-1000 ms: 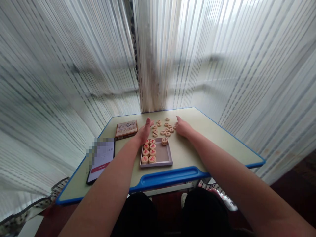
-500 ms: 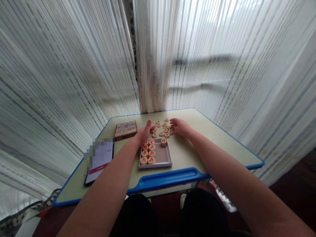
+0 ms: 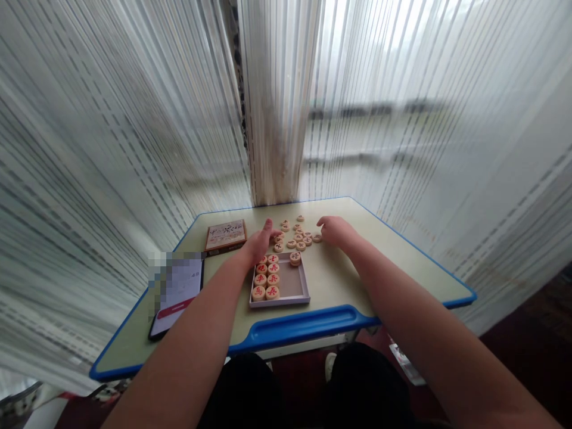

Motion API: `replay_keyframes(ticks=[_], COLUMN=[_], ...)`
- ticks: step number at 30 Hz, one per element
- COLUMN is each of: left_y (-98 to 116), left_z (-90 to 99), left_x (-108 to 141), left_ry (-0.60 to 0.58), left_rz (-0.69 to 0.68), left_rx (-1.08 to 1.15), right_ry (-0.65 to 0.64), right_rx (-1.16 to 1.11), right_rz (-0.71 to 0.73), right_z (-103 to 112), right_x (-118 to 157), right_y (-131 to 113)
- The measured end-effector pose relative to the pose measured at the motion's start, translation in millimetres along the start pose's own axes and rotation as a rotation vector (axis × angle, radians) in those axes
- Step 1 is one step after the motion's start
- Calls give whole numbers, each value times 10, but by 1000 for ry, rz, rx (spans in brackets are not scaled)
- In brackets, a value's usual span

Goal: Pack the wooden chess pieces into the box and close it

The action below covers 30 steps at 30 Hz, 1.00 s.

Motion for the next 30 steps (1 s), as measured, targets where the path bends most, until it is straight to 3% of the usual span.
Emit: replay_keyframes(ticks=[5,8,30], left_y=[24,65,149], left_z=[172,257,233], left_x=[63,85,102], left_ry=[121,187,171], left_rz=[37,20,-36], left_rx=[-116,-138,-79], right_ry=[-100,-95,-255], right_rx=[81,79,-17], right_rz=[-19,-42,11], right_z=[-62,-39,-138], right_x=[50,82,143], right_y=[-36,-67,-178])
Point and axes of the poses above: each hand's wrist, its own x-axis away from the middle knuckle, its own z-axis out of the back of the hand, y = z × x, the point moved 10 cm from there along -x, towards the middle knuckle, and after that the axes turned 14 degrees about -x, right-handed, at the moved point
